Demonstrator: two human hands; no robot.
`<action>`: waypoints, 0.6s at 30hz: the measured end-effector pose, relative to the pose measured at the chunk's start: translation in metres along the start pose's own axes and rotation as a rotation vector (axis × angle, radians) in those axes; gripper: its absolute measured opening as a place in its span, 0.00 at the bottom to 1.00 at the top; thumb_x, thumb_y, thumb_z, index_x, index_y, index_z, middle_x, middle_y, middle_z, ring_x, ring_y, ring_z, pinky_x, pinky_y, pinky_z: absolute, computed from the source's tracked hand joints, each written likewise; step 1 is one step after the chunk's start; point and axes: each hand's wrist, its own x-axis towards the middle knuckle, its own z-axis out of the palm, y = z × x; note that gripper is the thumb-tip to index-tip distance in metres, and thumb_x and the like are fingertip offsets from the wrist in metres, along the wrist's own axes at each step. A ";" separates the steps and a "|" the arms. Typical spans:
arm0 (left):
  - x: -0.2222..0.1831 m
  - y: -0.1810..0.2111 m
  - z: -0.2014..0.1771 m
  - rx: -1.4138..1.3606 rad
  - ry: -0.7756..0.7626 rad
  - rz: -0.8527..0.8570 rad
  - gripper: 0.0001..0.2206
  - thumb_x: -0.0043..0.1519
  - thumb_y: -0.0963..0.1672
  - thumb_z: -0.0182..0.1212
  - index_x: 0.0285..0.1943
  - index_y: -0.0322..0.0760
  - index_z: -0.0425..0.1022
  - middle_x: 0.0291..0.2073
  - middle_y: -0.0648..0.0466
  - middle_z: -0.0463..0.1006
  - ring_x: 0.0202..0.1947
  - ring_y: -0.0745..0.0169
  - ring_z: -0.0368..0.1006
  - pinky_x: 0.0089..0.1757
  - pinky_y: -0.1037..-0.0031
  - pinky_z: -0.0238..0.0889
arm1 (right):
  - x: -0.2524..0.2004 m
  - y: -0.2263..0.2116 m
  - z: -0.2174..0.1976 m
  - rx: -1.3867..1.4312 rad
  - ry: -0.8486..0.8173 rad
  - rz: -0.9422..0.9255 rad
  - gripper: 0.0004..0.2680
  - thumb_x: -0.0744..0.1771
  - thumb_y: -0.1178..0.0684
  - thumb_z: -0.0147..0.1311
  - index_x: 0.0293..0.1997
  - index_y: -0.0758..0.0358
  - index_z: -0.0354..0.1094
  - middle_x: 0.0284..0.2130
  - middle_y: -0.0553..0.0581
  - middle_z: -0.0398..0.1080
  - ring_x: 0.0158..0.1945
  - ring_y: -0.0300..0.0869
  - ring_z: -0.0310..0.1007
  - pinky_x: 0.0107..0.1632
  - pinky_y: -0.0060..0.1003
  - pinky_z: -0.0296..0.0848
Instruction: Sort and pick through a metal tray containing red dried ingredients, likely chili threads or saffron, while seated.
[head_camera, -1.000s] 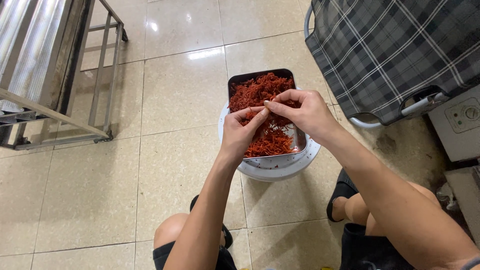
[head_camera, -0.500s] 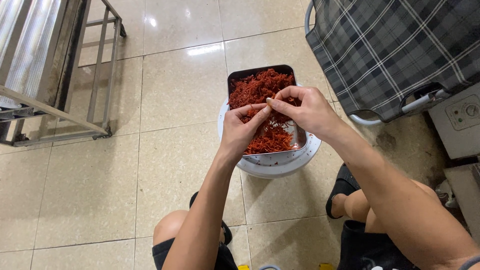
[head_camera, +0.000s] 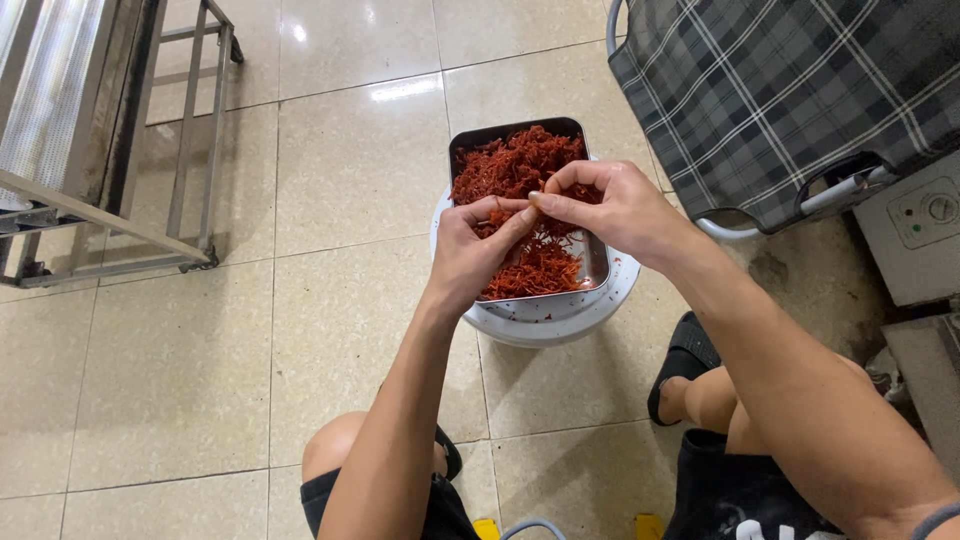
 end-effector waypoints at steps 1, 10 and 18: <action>0.001 0.000 -0.001 0.000 0.000 0.001 0.11 0.64 0.44 0.67 0.48 0.30 0.85 0.30 0.55 0.82 0.26 0.75 0.73 0.28 0.82 0.66 | 0.000 -0.002 -0.001 -0.001 0.000 -0.001 0.09 0.67 0.50 0.61 0.42 0.67 0.77 0.32 0.53 0.76 0.36 0.35 0.75 0.40 0.30 0.76; 0.004 -0.006 -0.006 -0.071 0.161 -0.069 0.11 0.63 0.44 0.65 0.49 0.32 0.84 0.30 0.56 0.84 0.25 0.76 0.75 0.27 0.81 0.72 | 0.003 0.017 -0.022 0.551 -0.049 -0.128 0.07 0.72 0.54 0.58 0.49 0.67 0.72 0.40 0.53 0.72 0.42 0.35 0.67 0.47 0.30 0.69; 0.005 -0.011 -0.003 -0.124 0.085 -0.060 0.11 0.64 0.45 0.66 0.49 0.31 0.84 0.30 0.56 0.83 0.25 0.76 0.73 0.27 0.82 0.67 | 0.000 -0.003 -0.002 0.079 0.035 0.057 0.10 0.67 0.54 0.57 0.51 0.62 0.75 0.41 0.51 0.78 0.44 0.34 0.77 0.49 0.29 0.77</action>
